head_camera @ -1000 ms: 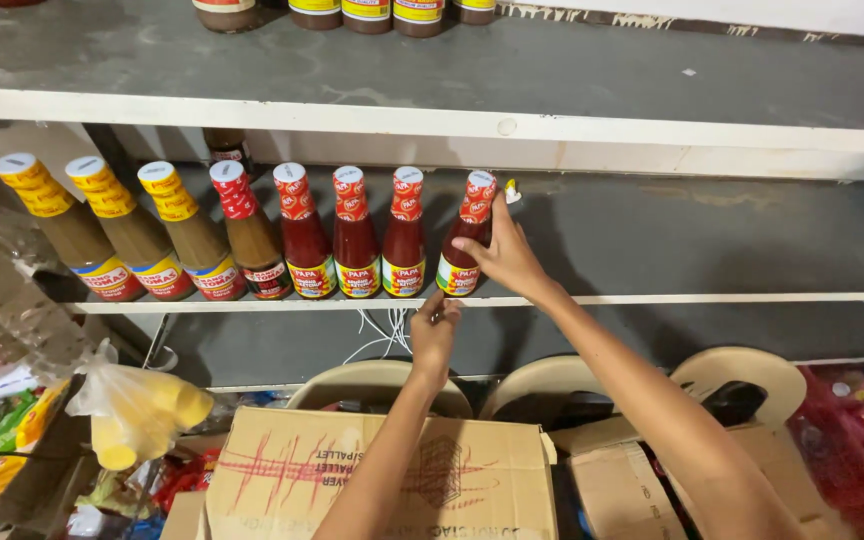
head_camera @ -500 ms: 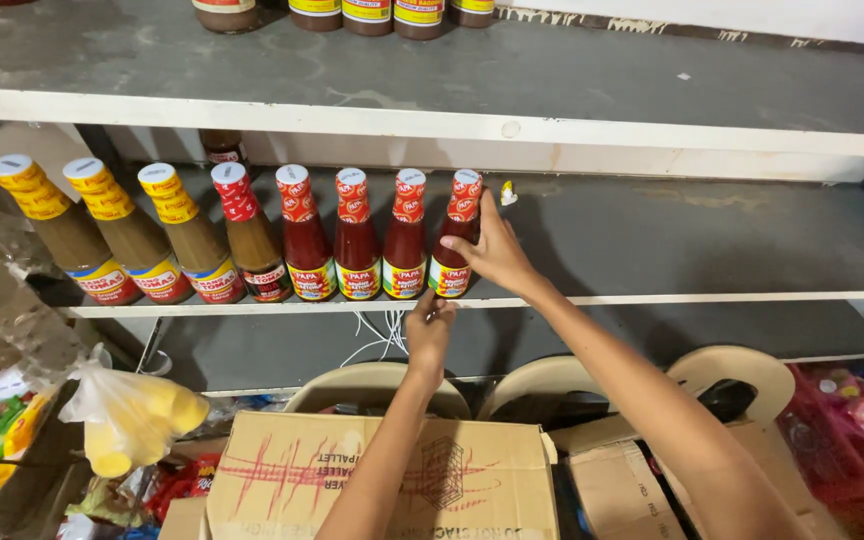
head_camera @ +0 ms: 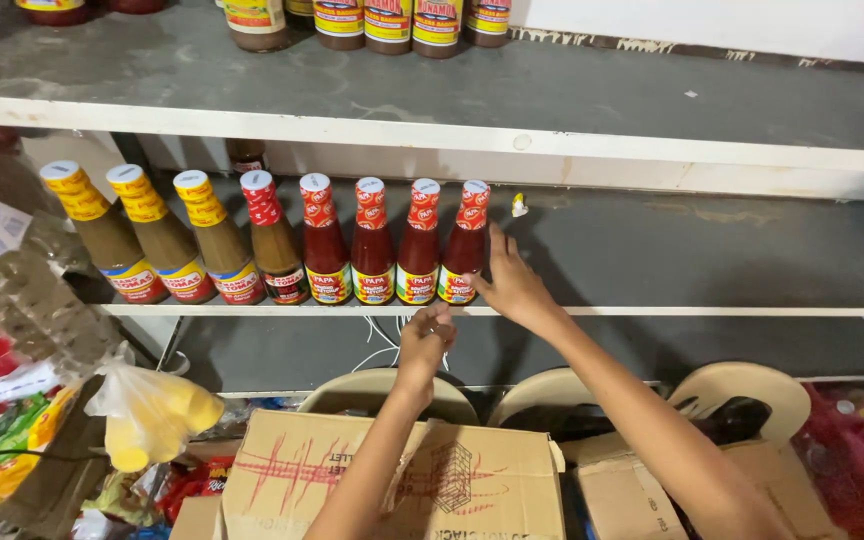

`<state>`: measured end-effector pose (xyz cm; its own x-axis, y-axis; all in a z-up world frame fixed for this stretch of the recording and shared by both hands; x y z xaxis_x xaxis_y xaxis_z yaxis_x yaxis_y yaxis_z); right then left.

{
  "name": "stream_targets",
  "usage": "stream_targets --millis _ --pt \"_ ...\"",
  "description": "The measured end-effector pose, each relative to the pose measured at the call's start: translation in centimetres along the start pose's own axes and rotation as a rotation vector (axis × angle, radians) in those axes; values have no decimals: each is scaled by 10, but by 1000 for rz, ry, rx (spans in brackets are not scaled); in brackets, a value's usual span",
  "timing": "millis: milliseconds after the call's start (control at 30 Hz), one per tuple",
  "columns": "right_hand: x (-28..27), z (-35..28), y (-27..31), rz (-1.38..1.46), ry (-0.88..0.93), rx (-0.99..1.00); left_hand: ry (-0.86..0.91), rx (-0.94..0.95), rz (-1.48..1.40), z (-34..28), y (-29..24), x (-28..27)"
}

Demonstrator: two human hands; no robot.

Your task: Stocking bottles of sauces onto grocery store shelves from a cardboard box.

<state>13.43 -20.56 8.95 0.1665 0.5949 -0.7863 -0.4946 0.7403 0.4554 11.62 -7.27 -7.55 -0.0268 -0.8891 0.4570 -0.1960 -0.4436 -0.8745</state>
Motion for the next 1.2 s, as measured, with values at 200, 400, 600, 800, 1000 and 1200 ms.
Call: stream_targets --millis 200,400,600,800,1000,1200 --pt "-26 -33 51 -378 388 168 65 14 68 -48 -103 0" --pt "-61 -26 145 -305 260 30 94 214 166 -86 -198 -5" --pt "-84 3 214 -116 35 -77 40 439 225 -104 -291 -29" --pt "-74 27 271 47 -22 -90 -67 594 285 -107 -353 -66" --pt "-57 70 313 88 -125 -333 -136 695 330 -89 -408 -104" --pt "-42 142 358 146 -272 -554 -317 969 527 -50 -482 -139"
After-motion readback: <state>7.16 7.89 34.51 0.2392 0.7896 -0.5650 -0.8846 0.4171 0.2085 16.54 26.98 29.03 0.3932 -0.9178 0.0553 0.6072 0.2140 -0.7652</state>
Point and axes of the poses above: each hand's wrist, its own z-axis towards the middle knuckle, its own x-axis out of the palm, y = z × x, the point moved 9 cm from there along z, towards the middle knuckle, and after that the axes turned 7 degrees about -x, right-handed, at the moved point
